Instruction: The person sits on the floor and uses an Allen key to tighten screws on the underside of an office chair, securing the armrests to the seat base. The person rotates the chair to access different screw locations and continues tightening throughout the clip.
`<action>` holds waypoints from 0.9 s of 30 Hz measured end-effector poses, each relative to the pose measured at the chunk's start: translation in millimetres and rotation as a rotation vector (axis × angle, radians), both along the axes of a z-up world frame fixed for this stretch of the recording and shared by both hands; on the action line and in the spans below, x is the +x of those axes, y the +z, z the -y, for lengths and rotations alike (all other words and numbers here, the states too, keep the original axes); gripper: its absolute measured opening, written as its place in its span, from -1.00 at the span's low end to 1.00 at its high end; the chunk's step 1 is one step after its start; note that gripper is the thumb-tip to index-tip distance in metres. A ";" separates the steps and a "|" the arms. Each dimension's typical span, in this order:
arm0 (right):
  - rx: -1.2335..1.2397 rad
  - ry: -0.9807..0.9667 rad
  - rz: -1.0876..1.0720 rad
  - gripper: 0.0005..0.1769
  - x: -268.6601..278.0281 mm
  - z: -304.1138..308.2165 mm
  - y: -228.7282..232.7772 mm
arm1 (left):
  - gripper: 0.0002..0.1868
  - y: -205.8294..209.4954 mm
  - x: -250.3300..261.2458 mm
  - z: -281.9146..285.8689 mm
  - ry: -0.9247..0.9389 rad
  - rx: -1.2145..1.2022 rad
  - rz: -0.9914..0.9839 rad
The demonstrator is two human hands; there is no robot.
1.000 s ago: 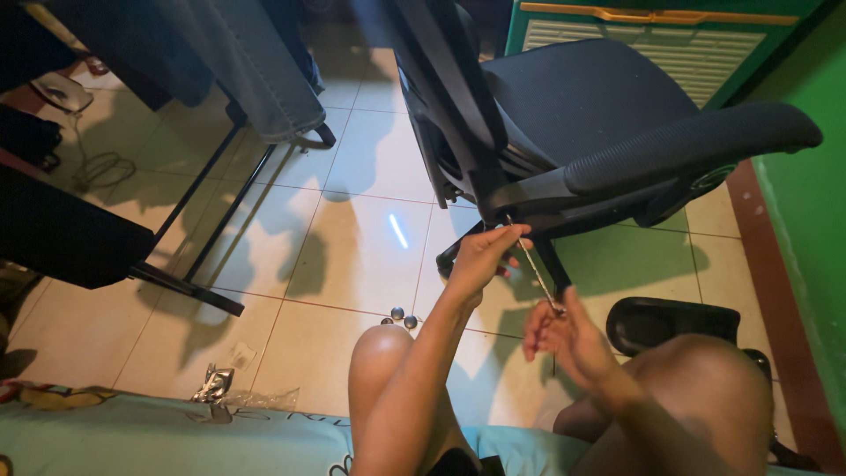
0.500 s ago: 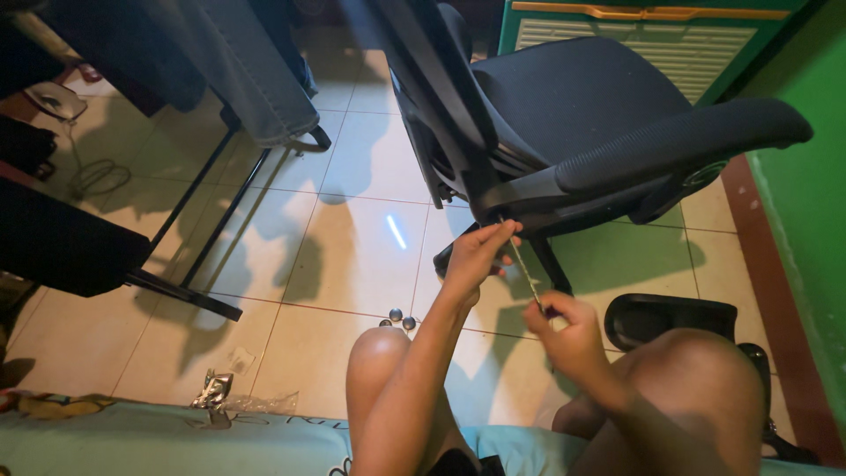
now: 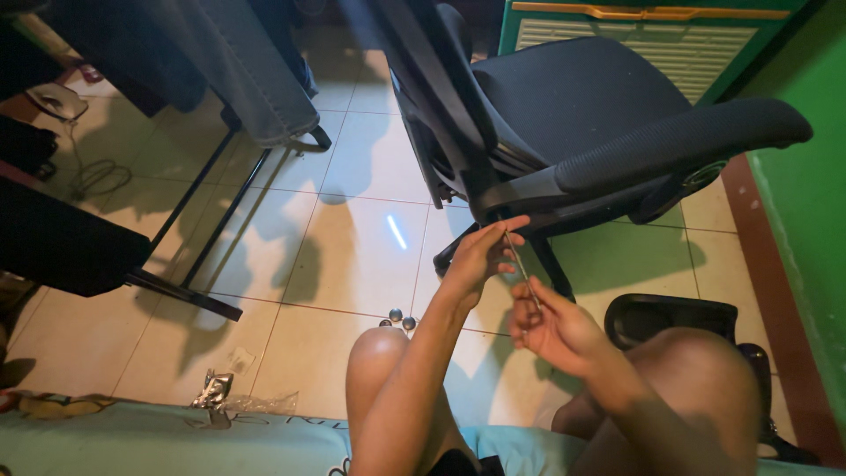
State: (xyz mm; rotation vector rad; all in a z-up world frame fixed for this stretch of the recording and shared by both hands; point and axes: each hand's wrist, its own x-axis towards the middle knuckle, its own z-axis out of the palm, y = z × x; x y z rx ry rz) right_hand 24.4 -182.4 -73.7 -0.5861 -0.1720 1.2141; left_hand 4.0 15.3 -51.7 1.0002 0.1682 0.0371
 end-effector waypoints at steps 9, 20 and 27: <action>-0.297 -0.156 0.212 -0.76 3.4 -4.8 -9.5 | -0.57 3.5 1.1 4.8 0.166 0.086 -0.146; -0.465 -0.216 0.548 -0.60 -4.5 16.7 8.4 | -0.47 -5.6 4.2 4.2 0.231 0.009 -0.168; -0.459 -0.197 0.681 -0.59 10.5 55.1 6.0 | -0.48 -33.4 17.2 2.2 0.318 0.050 -0.218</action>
